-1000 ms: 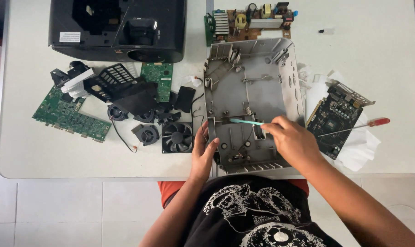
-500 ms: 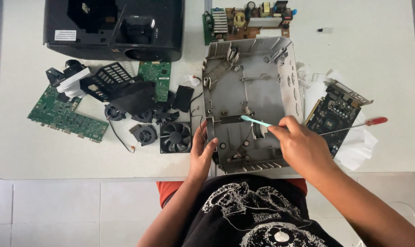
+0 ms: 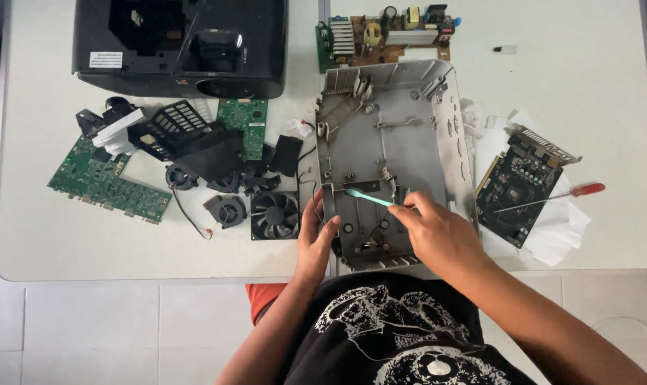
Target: Cleaning the interior of a disassembled projector casing using a toothbrush and a cloth to remove dust.
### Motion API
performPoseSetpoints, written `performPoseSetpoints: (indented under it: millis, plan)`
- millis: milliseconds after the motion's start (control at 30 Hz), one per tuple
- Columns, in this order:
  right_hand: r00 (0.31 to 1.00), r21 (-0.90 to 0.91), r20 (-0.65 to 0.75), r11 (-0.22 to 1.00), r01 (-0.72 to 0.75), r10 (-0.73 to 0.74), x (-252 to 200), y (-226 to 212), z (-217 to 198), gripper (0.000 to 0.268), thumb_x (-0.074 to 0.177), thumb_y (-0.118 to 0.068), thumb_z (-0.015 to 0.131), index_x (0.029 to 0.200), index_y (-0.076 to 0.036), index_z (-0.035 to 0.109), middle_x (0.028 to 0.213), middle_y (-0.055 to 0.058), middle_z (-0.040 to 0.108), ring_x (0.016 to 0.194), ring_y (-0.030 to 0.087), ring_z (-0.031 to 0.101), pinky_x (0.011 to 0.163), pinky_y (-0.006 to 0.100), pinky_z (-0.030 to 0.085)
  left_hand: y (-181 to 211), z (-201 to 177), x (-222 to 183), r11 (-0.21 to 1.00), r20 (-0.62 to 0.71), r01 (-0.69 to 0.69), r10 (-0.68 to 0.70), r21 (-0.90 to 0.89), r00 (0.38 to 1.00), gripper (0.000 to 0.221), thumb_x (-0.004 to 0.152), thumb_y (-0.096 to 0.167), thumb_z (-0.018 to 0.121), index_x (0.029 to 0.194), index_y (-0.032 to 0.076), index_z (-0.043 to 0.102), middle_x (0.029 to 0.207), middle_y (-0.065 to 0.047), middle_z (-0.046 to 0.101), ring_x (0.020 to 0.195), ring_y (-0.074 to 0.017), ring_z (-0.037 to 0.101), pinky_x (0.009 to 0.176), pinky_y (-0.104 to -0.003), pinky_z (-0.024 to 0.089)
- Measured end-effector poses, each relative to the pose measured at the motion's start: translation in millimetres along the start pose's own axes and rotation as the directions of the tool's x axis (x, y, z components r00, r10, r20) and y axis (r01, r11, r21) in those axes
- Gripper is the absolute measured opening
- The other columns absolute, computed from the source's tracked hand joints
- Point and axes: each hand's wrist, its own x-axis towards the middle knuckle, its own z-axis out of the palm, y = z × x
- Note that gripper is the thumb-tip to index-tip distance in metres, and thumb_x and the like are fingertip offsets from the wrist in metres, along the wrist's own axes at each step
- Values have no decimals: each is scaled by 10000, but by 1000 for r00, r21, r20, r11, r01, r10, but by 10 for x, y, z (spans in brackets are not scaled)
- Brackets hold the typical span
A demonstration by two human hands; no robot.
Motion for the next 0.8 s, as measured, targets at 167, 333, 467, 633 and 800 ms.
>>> performPoseSetpoints:
  millis: [167,333,467,633,800]
  plan:
    - [997,-47,12,996,-71,71,-29,206,-132,295,913,-126,574,1152,-269,670,1111,-29,561,735,267,749,578,386,635,43,17,-11,1000,1,11,-11,-13,1000,671,948,109,670,1551,63,378,1449,-223,514,1309,-264,507,1087,-469,463]
    - [995,121,55,989,-85,78,47,122,9,308,928,-134,554,1185,-253,675,1142,-9,571,780,326,749,631,447,644,11,-8,-12,1000,12,8,-8,23,1000,658,960,101,662,1554,73,381,1452,-218,514,1321,-264,498,1090,-470,455]
    - [992,153,86,983,-105,93,102,99,-56,281,941,-118,546,1147,-237,696,1086,-16,586,725,326,747,618,451,640,50,17,-21,1000,13,12,-12,-5,1000,665,957,96,655,1556,68,368,1456,-225,504,1322,-270,495,1097,-478,454]
    - [973,173,152,964,-201,176,27,251,-299,267,942,-135,550,1146,-214,703,1098,-1,603,745,373,741,653,486,640,66,12,-30,1000,12,20,-20,14,1000,670,954,97,661,1556,61,369,1458,-229,502,1342,-279,481,1102,-480,445]
    - [960,275,231,936,-220,158,179,71,-168,308,948,-192,528,1200,-291,677,1146,-45,607,804,358,746,723,490,644,97,84,-33,1000,15,-4,4,2,1000,680,956,86,654,1561,58,344,1437,-212,518,1322,-272,500,1103,-486,443]
